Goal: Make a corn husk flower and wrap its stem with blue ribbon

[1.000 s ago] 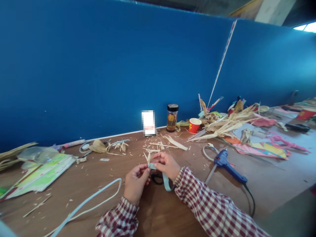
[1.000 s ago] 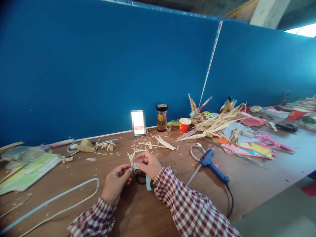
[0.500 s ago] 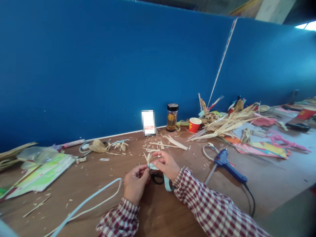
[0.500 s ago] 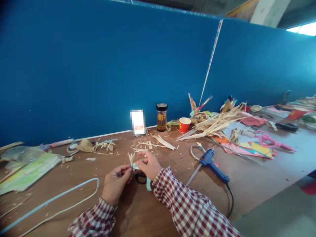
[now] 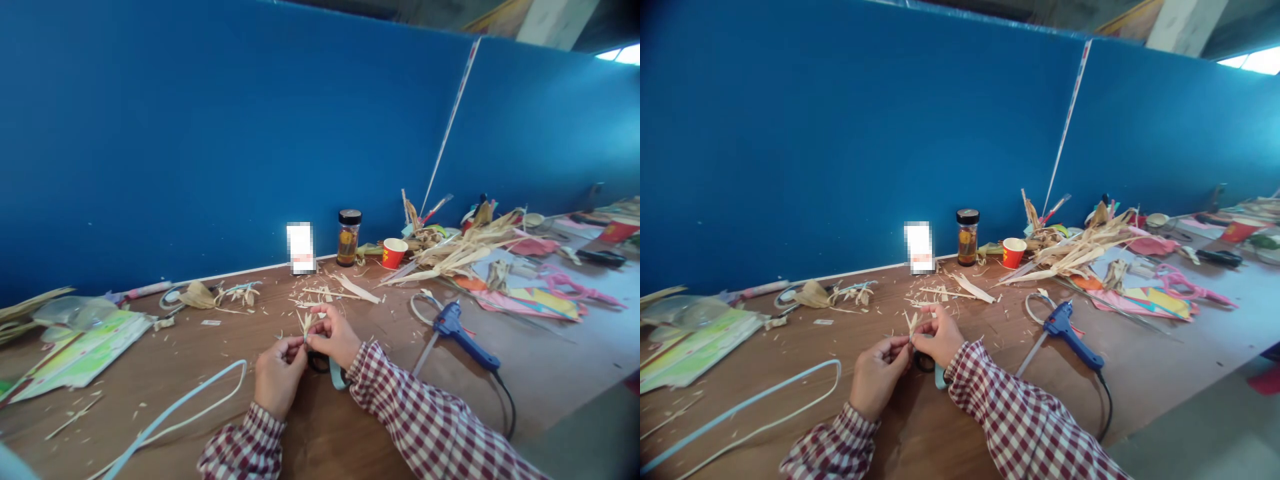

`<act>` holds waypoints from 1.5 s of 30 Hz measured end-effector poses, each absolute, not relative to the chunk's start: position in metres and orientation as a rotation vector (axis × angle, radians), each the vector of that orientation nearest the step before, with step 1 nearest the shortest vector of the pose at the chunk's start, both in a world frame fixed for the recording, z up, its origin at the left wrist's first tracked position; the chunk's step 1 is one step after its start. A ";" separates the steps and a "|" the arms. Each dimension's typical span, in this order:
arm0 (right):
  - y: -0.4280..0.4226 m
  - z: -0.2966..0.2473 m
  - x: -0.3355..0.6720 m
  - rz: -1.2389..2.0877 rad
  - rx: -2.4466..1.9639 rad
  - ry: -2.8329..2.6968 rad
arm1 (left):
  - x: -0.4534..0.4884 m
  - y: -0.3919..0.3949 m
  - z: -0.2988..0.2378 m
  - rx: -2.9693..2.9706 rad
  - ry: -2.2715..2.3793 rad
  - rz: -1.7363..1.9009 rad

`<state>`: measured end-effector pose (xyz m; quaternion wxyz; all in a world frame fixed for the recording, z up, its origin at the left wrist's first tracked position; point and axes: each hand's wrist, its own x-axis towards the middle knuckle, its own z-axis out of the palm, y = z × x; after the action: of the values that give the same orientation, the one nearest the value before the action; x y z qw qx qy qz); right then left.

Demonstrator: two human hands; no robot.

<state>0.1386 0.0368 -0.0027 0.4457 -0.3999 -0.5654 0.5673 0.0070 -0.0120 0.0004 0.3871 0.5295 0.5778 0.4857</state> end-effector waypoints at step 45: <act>0.036 -0.007 0.130 1.406 -0.997 -1.269 | 0.010 -0.012 -0.003 1.250 1.402 1.269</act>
<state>0.1297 0.0355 -0.0070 0.4799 -0.4085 -0.5203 0.5762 0.0096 -0.0116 -0.0027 0.4234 0.4997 0.5604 0.5070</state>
